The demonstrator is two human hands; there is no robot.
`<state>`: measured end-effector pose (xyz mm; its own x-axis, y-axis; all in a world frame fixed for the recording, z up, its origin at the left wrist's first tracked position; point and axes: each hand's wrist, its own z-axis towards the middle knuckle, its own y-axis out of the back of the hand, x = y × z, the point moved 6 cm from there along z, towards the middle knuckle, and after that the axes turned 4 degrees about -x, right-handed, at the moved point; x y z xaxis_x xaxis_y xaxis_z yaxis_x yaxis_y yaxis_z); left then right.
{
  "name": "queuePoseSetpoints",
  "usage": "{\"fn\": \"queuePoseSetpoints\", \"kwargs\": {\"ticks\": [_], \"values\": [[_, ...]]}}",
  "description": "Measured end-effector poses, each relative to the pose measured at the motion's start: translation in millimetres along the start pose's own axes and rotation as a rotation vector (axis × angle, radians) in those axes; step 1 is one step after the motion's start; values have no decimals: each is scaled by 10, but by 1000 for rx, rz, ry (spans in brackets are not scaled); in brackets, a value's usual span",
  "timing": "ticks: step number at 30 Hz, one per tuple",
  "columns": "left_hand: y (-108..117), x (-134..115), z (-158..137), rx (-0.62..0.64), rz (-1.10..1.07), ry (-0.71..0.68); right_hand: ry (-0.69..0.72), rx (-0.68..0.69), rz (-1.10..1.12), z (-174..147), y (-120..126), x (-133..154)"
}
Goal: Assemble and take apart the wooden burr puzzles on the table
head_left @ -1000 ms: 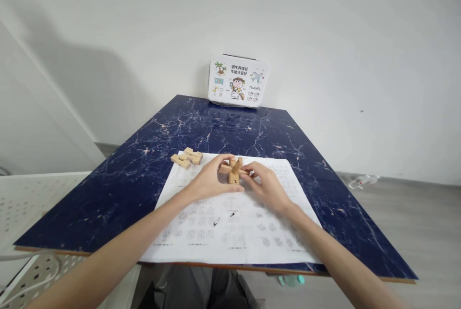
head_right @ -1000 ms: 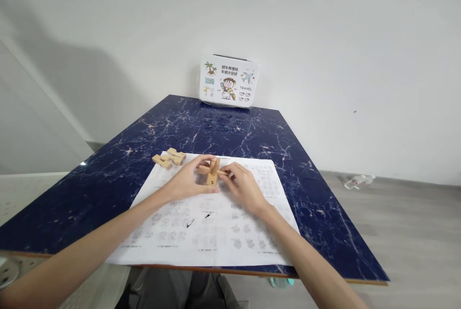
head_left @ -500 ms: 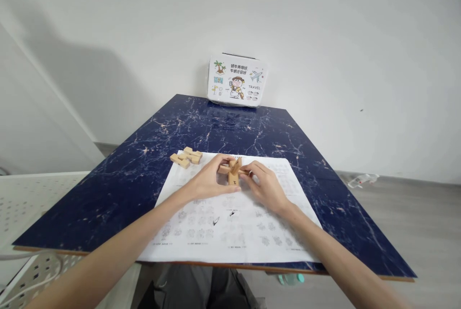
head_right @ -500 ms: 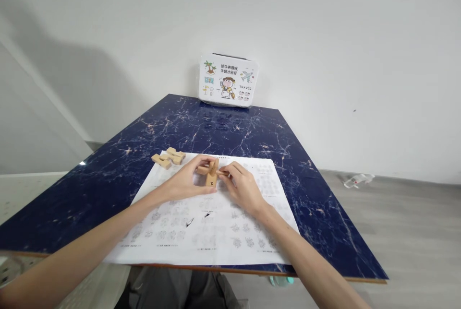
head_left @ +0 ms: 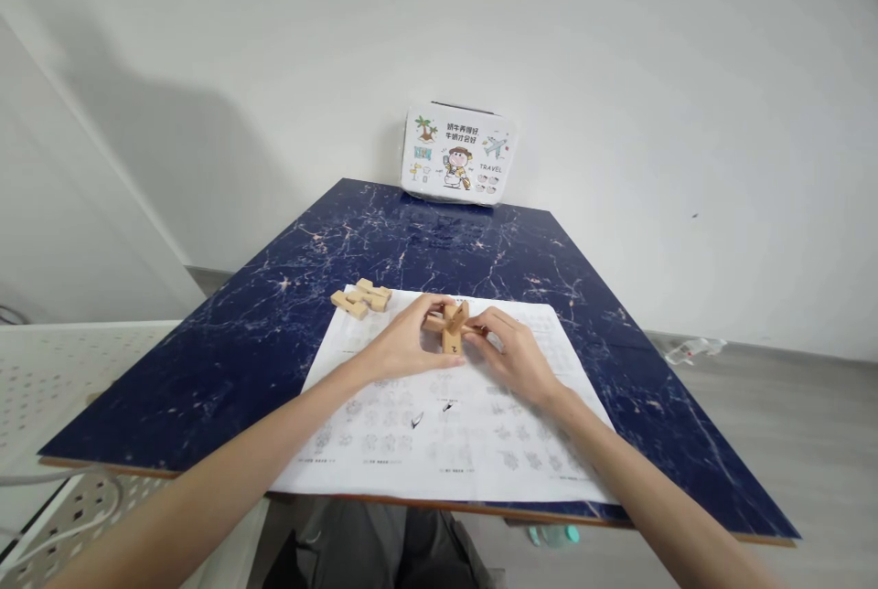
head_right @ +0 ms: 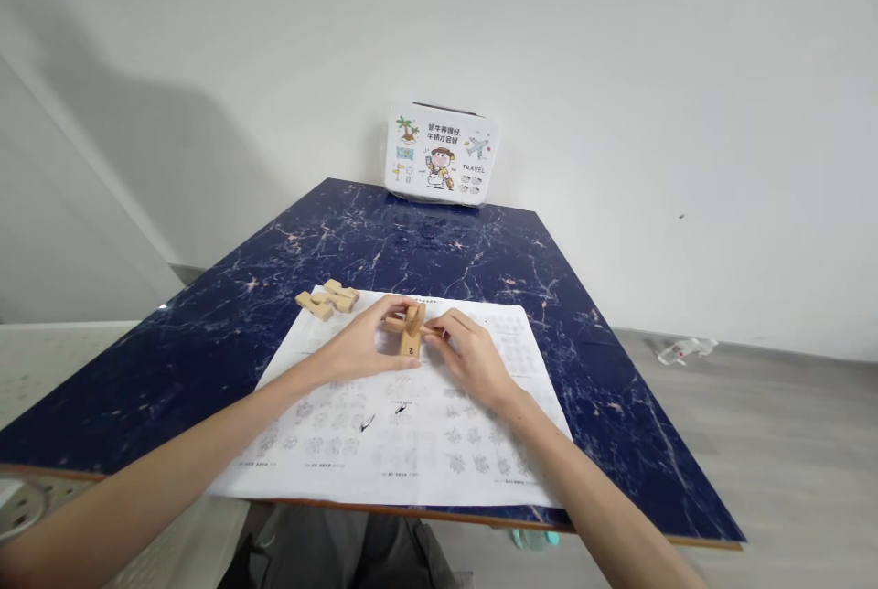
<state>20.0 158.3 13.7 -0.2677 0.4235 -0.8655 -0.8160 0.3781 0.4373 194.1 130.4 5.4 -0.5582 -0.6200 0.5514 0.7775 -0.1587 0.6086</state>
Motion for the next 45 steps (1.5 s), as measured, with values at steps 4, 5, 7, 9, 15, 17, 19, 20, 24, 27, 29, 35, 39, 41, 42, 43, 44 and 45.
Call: {"fn": "queuePoseSetpoints", "kwargs": {"ticks": [4,5,7,9,15,17,19,20,24,27,29,35,39,41,42,43,44,45], "values": [[2,22,16,-16,40,10,-60,-39,-22,8,-22,-42],[-2,22,19,-21,38,8,-81,-51,-23,10,-26,-55],[-22,17,21,-16,17,-2,-128,-84,-15,14,-23,-85],[-46,10,19,-7,-7,-11,-164,-118,4,16,-11,-115],[-52,14,6,-1,-14,30,-160,-129,23,22,-5,-129],[-52,22,-4,16,-10,39,-155,-130,22,23,-3,-119],[-57,46,-10,31,2,44,-156,-135,13,22,4,-116],[-60,63,-10,35,13,42,-161,-145,7,20,13,-120],[-33,78,15,-47,146,-42,-198,-198,-29,9,57,-151],[29,-8,16,-182,302,-138,-199,-209,-59,6,67,-127],[43,-70,7,-217,382,-170,-175,-207,-71,6,63,-82],[25,-126,4,-262,484,-208,-112,-234,-121,-6,70,-14],[7,-70,22,-280,456,-161,-129,-244,-176,-10,73,-43],[-4,-71,16,-279,451,-162,-145,-264,-224,-9,98,-62],[-10,-82,10,-274,451,-173,-157,-283,-253,-9,122,-79],[-15,-98,3,-267,449,-186,-173,-306,-281,-10,152,-102],[-16,-113,-3,-262,441,-193,-195,-329,-304,-13,182,-134],[-11,-124,-6,-262,427,-189,-222,-344,-316,-16,207,-174]]}}
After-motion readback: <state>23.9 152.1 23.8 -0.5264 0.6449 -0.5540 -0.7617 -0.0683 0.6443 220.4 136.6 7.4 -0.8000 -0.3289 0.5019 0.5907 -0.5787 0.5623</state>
